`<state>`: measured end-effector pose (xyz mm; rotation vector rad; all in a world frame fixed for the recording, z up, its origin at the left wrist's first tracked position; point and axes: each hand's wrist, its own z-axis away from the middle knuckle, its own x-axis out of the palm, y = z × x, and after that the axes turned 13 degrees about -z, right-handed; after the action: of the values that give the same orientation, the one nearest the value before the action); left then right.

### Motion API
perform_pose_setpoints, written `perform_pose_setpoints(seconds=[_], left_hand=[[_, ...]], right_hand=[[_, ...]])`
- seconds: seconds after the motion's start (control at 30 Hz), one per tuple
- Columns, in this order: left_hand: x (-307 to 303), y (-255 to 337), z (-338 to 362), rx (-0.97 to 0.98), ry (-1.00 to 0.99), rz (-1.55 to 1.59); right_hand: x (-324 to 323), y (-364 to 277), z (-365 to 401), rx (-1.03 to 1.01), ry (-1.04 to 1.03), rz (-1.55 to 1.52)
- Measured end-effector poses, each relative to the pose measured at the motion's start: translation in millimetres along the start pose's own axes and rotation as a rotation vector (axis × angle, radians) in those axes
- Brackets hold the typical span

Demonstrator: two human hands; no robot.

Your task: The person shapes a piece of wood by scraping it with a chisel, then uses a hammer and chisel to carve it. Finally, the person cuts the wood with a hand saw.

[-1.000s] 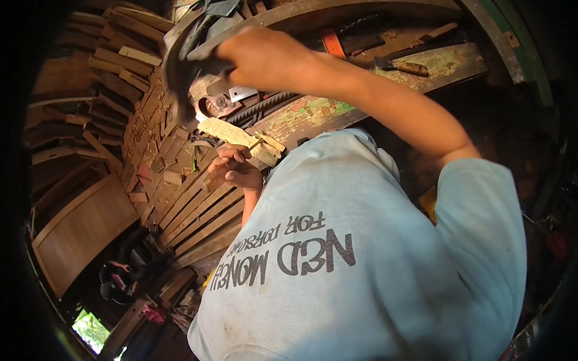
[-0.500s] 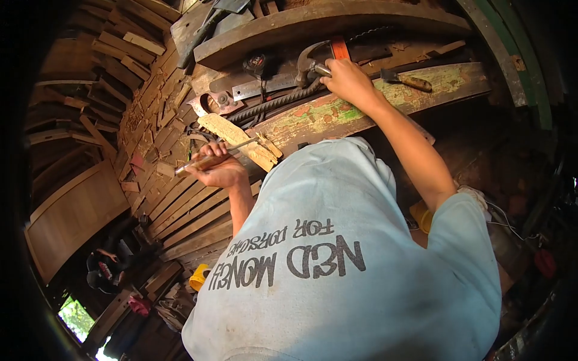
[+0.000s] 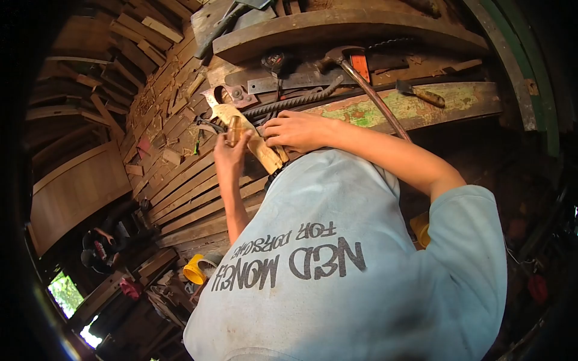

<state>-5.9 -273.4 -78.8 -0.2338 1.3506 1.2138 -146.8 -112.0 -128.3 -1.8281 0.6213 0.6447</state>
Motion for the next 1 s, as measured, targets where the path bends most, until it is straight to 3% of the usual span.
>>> perform_pose_setpoints(seconds=[0.1, 0.17, 0.33, 0.37, 0.43, 0.47, 0.53, 0.57, 0.63, 0.7, 0.77, 0.83, 0.9, 1.0], left_hand=[[13.3, -12.9, -5.7, 0.012, 0.007, -0.047], [15.5, -14.6, -6.9, -0.008, -0.010, 0.005], [10.8, -13.3, -6.0, -0.001, -0.038, 0.020], [11.8, -16.2, -6.9, 0.004, -0.049, 0.053], [16.0, -23.8, -9.4, 0.025, -0.035, 0.065], [17.7, -26.0, -10.9, 0.053, -0.022, 0.079], [19.0, -27.9, -11.9, 0.034, -0.032, 0.110], [19.3, -27.3, -12.7, 0.019, -0.046, 0.141], [24.2, -30.9, -14.1, 0.045, -0.042, 0.248], [21.1, -27.4, -11.7, 0.069, -0.033, 0.356], [10.4, -14.9, -2.2, -0.034, -0.124, 0.593], [11.5, -12.4, 1.0, -0.036, -0.083, 0.661], [9.8, -9.8, 2.0, 0.012, -0.036, 0.752], [8.9, -8.0, 1.9, 0.014, -0.004, 0.735]], right_hand=[[-10.0, 0.4, 3.5, -0.045, -0.025, 0.109], [-15.2, -0.3, 9.1, 0.045, -0.130, 0.120], [-25.1, 5.8, 22.7, 0.058, 0.044, 0.025], [-41.8, 9.4, 25.6, 0.225, 0.025, 0.039], [-63.3, 12.0, 27.2, 0.329, 0.497, 0.278], [-65.4, 11.5, 25.1, 0.323, 0.496, 0.278], [-65.8, 7.4, 21.0, 0.629, 0.659, 0.261], [-61.9, 4.4, 18.6, 0.628, 0.661, 0.262], [-45.6, -3.8, 12.2, 0.621, 0.347, -0.261], [-30.5, -10.6, 3.4, 0.624, 0.175, -0.389], [-13.7, -13.9, -3.9, 0.597, 0.225, -0.458], [-21.1, -19.4, -8.7, 0.740, -0.005, -0.778], [-25.2, -29.8, -11.9, 0.799, 0.007, -0.957], [-13.6, -23.9, -8.0, 0.617, 0.091, -0.841]])
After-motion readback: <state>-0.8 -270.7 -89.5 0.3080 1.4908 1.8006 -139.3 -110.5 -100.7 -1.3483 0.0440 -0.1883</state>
